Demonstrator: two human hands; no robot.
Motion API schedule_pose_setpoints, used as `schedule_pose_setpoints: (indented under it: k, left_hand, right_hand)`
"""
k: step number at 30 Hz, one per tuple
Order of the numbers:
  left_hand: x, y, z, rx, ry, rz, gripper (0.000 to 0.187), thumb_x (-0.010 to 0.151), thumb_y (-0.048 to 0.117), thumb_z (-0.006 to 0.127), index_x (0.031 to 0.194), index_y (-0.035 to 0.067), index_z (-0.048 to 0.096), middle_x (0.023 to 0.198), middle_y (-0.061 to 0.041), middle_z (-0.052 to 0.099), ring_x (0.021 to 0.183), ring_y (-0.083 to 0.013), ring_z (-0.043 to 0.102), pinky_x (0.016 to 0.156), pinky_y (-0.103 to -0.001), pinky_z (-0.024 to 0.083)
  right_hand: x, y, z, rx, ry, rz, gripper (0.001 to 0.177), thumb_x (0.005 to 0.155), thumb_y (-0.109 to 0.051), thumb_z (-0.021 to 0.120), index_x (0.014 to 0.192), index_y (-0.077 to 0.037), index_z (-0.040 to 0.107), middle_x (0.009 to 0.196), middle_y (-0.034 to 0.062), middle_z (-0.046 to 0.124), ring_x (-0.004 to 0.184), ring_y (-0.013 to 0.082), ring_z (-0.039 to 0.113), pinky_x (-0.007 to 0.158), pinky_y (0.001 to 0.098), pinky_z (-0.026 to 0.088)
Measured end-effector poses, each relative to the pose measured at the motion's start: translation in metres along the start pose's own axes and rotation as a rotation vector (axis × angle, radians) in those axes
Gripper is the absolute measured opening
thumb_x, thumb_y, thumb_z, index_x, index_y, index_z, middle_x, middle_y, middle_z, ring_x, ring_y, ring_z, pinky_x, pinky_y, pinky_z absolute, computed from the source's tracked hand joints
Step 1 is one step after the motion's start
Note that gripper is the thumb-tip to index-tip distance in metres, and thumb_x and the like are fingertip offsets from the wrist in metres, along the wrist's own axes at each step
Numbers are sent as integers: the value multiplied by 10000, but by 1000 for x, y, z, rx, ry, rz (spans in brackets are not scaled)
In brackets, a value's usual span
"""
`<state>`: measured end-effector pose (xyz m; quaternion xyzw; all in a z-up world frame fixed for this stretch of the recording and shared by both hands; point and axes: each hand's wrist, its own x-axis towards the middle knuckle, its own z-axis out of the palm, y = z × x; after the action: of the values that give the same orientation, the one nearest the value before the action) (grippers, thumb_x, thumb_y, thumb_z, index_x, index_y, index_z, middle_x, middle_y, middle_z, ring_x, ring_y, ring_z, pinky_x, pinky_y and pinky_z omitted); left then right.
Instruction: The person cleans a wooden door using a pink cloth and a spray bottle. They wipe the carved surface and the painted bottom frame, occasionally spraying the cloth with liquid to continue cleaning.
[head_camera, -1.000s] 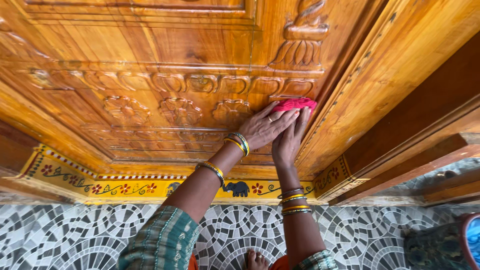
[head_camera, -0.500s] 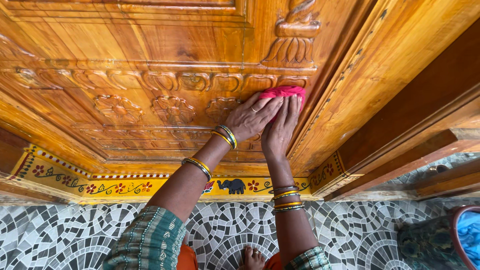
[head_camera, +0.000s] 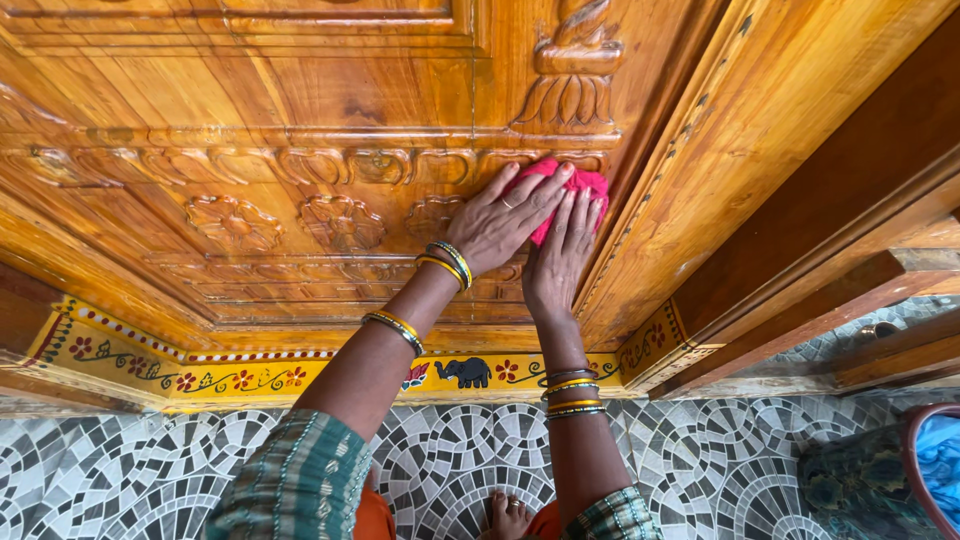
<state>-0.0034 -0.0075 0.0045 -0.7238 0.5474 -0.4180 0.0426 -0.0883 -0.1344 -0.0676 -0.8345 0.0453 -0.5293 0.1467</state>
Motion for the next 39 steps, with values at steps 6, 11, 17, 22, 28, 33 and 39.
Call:
schedule_pose_setpoints:
  k: [6, 11, 17, 22, 28, 33, 39]
  left_hand:
    - [-20, 23, 27, -241, -154, 36, 665, 988, 194, 430, 1629, 96, 283, 1720, -3, 177, 1546, -149, 242, 1277, -455, 193]
    - [-43, 46, 63, -315, -205, -5, 682, 985, 205, 448, 1636, 114, 263, 1723, 27, 192, 1497, -132, 332, 1281, -449, 199]
    - [-53, 63, 69, -237, -129, -9, 669, 1016, 272, 453, 1636, 103, 269, 1719, -6, 188, 1547, -158, 276, 1288, -428, 206]
    - [-31, 47, 33, -196, -5, -54, 646, 1046, 270, 420, 1647, 102, 255, 1731, -40, 168, 1584, -178, 208, 1288, -454, 202]
    - [-5, 14, 1, -123, -43, -60, 646, 1049, 239, 388, 1653, 81, 223, 1736, -61, 167, 1586, -185, 224, 1293, -484, 202]
    - [-15, 34, 22, -181, -190, -7, 662, 1028, 228, 381, 1657, 91, 225, 1719, -19, 235, 1469, -171, 362, 1302, -473, 181]
    - [-38, 65, 74, -242, -168, 60, 621, 1008, 224, 389, 1603, 104, 261, 1678, -13, 297, 1499, -156, 379, 1304, -463, 174]
  right_hand:
    - [-52, 14, 35, -9, -69, 108, 796, 941, -31, 596, 1620, 49, 191, 1702, 271, 125, 1590, 477, 97, 1287, 583, 120]
    - [-91, 36, 58, -48, -183, 195, 816, 898, -41, 604, 1595, 70, 195, 1683, 289, 115, 1571, 489, 72, 1255, 593, 111]
    - [-98, 37, 57, -48, -155, 176, 798, 917, -37, 603, 1599, 62, 200, 1683, 298, 121, 1579, 488, 86, 1273, 584, 119]
    - [-51, 7, 31, 113, 67, 84, 718, 1053, -65, 570, 1642, 40, 173, 1721, 275, 113, 1628, 455, 119, 1341, 562, 139]
    - [0, -8, 13, -16, -79, 161, 751, 1039, -131, 602, 1656, -38, 185, 1724, 248, 76, 1608, 447, 45, 1285, 582, 94]
    - [-31, 7, 27, -23, -81, 170, 781, 1034, -146, 586, 1660, -36, 131, 1727, 248, 52, 1614, 434, 38, 1289, 578, 94]
    - [-84, 43, 52, -45, -164, 239, 807, 981, -175, 579, 1612, 52, 128, 1681, 286, 86, 1575, 455, 57, 1253, 572, 99]
